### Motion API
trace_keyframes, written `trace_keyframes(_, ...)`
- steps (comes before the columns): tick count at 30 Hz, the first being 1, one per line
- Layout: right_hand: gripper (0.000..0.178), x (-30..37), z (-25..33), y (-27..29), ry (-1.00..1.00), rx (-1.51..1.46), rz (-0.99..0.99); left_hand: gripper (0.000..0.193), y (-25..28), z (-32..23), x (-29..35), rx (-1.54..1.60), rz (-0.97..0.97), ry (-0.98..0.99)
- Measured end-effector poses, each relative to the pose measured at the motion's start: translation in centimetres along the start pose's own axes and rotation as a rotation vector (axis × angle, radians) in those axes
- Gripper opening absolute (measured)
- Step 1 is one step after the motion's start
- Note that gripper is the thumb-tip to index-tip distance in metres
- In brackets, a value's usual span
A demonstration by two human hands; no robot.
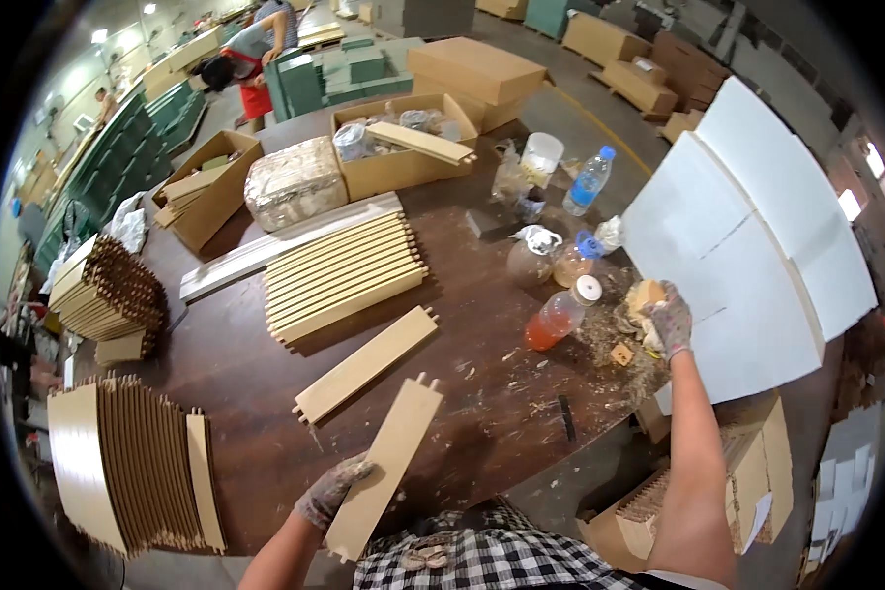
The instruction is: The person pours liquid from a bottle onto a cloth, wipes wooden slats with the cloth, and stacks them onto a pile on the table.
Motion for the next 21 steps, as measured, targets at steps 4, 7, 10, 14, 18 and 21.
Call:
trace_keyframes(4, 0.057, -1.9, -2.6, -3.6, -0.052, 0.018, 0.136, 0.055, -0.9, -0.8, -2.4, -0.133, -0.025, 0.044)
trace_keyframes(7, 0.052, -0.6, 0.5, -2.1, -0.023, -0.025, -0.021, 0.047, 0.8, -0.4, -3.9, -0.181, -0.145, 0.032)
trace_keyframes(10, 0.041, 1.8, 2.1, 0.4, -0.083, -0.213, -0.018, 0.035, 1.1, -1.1, -4.5, -0.438, -0.292, 0.086)
trace_keyframes(14, 0.018, 9.3, 4.4, -2.6, 0.138, -0.714, 0.187, 0.032, 1.4, -2.1, -4.9, -1.091, -0.542, -0.256)
trace_keyframes(18, 0.012, 16.0, 12.9, -6.6, -0.320, -1.519, 0.372, 0.037, -4.8, -5.4, -3.0, -1.514, -1.009, -0.781)
trace_keyframes(21, 0.013, 18.2, 17.9, -7.3, -0.295, -1.597, 0.510, 0.044, -10.8, -4.4, -4.4, -0.935, -0.550, -0.698)
Point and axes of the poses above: each hand's wrist, its own x-axis away from the middle knuckle, its own y-axis out of the back of the hand, z = x × y, the point moved 3 cm from there along -x, towards the middle knuckle, and after that the axes turned 10 degrees about y, right-handed, at the moved point
